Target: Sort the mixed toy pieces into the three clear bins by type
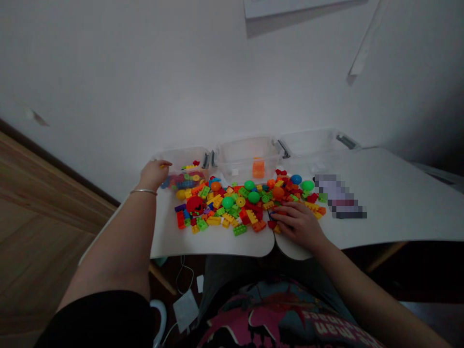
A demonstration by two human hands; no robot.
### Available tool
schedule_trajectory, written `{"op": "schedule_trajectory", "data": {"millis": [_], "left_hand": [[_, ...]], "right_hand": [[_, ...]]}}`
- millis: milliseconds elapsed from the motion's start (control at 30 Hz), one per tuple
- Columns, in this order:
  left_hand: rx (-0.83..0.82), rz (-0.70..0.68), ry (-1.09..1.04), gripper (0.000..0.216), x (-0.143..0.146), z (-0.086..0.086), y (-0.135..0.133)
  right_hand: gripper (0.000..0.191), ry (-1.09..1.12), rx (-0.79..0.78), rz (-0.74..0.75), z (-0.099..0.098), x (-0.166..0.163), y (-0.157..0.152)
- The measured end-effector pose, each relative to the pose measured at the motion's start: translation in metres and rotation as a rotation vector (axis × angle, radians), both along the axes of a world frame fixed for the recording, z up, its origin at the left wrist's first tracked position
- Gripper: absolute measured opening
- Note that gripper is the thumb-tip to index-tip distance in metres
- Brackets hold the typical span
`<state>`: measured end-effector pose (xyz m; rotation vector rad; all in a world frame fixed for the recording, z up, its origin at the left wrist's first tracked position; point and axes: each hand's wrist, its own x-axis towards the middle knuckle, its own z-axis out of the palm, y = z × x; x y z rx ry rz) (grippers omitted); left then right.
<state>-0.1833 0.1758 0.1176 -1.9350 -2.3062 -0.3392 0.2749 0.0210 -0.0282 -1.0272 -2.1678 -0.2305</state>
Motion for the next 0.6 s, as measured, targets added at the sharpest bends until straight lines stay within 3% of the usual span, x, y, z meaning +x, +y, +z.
{"op": "schedule_trajectory", "data": {"millis": [233, 367, 467, 600], "left_hand": [[-0.132, 0.051, 0.076, 0.060, -0.003, -0.011, 0.004], [-0.073, 0.001, 0.124, 0.052, -0.001, -0.013, 0.000], [0.066, -0.002, 0.056, 0.047, 0.009, -0.014, -0.002], [0.456, -0.124, -0.162, 0.044, 0.045, -0.012, -0.015]], "right_hand": [[0.028, -0.035, -0.032, 0.014, 0.003, 0.000, -0.001], [0.029, -0.038, -0.024, 0.011, 0.005, 0.000, -0.001], [0.029, -0.037, -0.020, 0.018, 0.004, 0.000, -0.001], [0.030, -0.058, -0.024, 0.017, 0.003, 0.000, -0.001]]}}
